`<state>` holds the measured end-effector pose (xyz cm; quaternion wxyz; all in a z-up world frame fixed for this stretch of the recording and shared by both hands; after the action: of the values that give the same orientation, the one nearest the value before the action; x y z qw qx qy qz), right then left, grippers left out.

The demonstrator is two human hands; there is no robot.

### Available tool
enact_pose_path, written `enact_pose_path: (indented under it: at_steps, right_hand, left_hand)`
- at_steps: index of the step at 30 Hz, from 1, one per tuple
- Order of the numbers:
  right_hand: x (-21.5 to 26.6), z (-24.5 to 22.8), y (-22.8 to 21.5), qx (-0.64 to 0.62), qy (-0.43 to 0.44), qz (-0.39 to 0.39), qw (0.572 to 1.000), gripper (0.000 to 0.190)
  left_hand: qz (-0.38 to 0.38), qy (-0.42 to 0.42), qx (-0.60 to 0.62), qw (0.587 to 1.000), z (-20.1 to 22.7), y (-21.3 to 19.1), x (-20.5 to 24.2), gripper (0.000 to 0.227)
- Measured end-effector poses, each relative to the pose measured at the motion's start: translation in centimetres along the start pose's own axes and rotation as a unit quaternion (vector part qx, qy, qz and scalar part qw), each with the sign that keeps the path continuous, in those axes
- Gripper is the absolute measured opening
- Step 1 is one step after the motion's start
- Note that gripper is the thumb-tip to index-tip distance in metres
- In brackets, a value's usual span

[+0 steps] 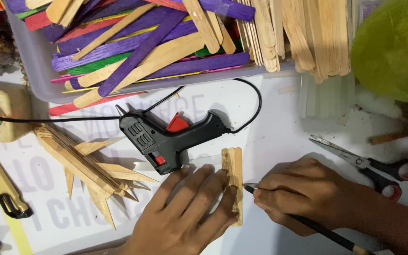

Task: Marking and cutting wooden popsicle sticks to specific lengths for a handicraft project.

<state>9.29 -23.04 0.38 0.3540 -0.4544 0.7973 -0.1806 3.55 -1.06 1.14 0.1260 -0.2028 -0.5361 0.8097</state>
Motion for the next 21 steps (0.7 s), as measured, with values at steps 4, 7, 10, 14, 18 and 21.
enact_pose_path:
  at_steps: [4, 7, 10, 14, 18, 21]
  right_hand:
    - [0.5, 0.1, 0.1, -0.001, 0.004, 0.005, 1.000, 0.013]
    - [0.8, 0.2, 0.3, -0.014, 0.003, 0.023, 1.000, 0.010]
    - [0.6, 0.3, 0.2, -0.018, -0.007, 0.025, 1.000, 0.009]
    - [0.3, 0.2, 0.1, 0.004, -0.007, 0.008, 1.000, 0.017]
    - [0.7, 0.2, 0.1, -0.011, -0.003, 0.011, 1.000, 0.010]
    - [0.9, 0.2, 0.3, 0.006, 0.001, -0.031, 1.000, 0.009]
  left_hand:
    - [-0.004, -0.019, 0.023, 1.000, 0.2, -0.2, -0.2, 0.013]
    - [-0.004, -0.016, 0.014, 1.000, 0.2, -0.1, -0.2, 0.015]
    - [0.010, -0.015, 0.005, 1.000, 0.3, -0.1, -0.6, 0.013]
    - [0.013, -0.013, -0.019, 1.000, 0.3, -0.1, -0.6, 0.021]
    - [0.000, -0.004, -0.021, 1.000, 0.1, -0.1, -0.3, 0.034]
    - [-0.014, -0.004, -0.020, 1.000, 0.2, -0.2, -0.3, 0.034]
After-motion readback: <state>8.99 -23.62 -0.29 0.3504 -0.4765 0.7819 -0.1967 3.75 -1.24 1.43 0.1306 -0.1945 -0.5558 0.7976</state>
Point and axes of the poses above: each hand's wrist, its own x-axis away from the middle knuckle, its own y-axis out of the palm, z = x × y, the point moved 2 cm from there along -x, towards the middle knuckle, and after that the axes turned 15 degrees about -y, right-handed, at the moved point
